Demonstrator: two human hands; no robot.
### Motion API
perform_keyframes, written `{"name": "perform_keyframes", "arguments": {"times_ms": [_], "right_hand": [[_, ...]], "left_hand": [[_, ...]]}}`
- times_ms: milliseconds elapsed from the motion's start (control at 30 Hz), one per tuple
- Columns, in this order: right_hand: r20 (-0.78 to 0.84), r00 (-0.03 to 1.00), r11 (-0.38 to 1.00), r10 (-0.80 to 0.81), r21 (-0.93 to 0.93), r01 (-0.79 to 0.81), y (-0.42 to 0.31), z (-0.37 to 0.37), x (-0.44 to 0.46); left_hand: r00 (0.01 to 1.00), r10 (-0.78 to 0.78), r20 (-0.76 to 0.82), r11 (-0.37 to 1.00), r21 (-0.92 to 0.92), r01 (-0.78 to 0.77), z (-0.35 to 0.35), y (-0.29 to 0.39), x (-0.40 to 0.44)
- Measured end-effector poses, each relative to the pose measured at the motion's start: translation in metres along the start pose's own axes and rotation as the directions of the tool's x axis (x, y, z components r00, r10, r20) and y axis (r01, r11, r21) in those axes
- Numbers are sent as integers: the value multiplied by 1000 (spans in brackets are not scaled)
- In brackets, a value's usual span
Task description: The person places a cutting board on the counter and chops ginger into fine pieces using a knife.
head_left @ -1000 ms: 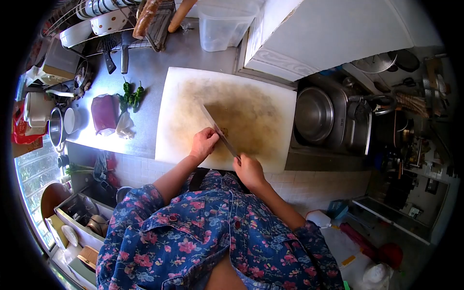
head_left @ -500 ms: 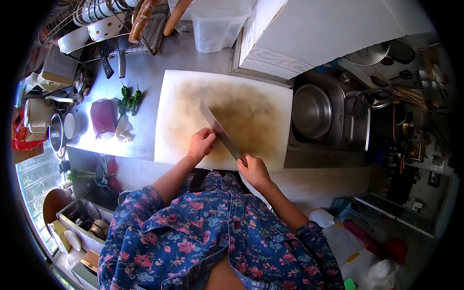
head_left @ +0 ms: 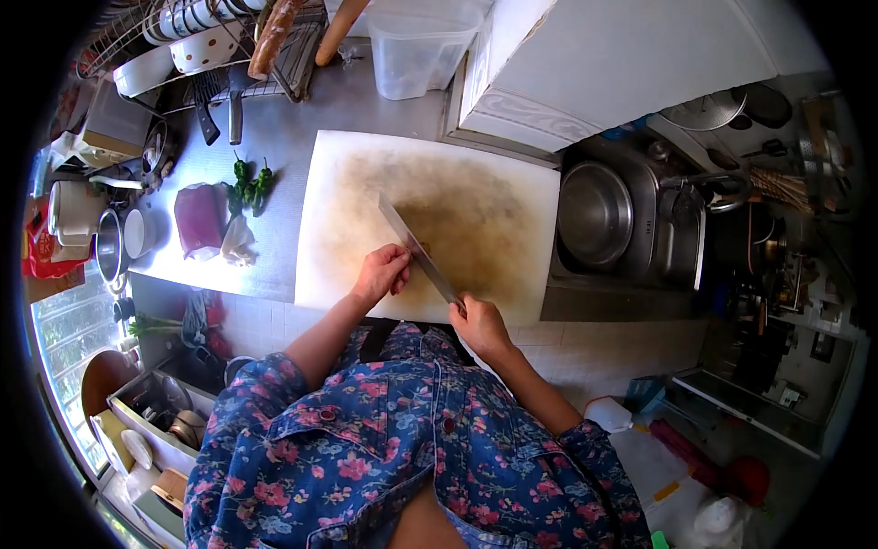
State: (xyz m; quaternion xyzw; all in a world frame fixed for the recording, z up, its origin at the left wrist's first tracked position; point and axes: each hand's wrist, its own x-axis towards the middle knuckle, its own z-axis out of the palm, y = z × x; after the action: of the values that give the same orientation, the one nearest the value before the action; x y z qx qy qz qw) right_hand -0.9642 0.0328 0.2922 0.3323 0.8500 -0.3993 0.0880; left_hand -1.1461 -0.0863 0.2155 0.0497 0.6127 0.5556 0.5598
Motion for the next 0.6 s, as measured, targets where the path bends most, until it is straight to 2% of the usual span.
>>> {"name": "perform_keyframes", "arguments": {"times_ms": [133, 233, 433, 600], "right_hand": [[0, 1000, 1000, 19, -17, -19, 1, 3, 0], [-26, 999, 999, -43, -30, 42, 8, 6, 0], [-17, 1000, 1000, -23, -12, 23, 6, 6, -1], [-14, 1000, 996, 2, 93, 0, -9, -9, -9]], "left_hand": [[999, -10, 37, 1000, -1, 10, -3, -1, 1], [1000, -8, 30, 1000, 22, 7, -1, 3, -2], [1000, 7, 8, 1000, 2, -7, 1, 3, -2], [1000, -25, -13, 1000, -12, 25, 1, 6, -3]]}}
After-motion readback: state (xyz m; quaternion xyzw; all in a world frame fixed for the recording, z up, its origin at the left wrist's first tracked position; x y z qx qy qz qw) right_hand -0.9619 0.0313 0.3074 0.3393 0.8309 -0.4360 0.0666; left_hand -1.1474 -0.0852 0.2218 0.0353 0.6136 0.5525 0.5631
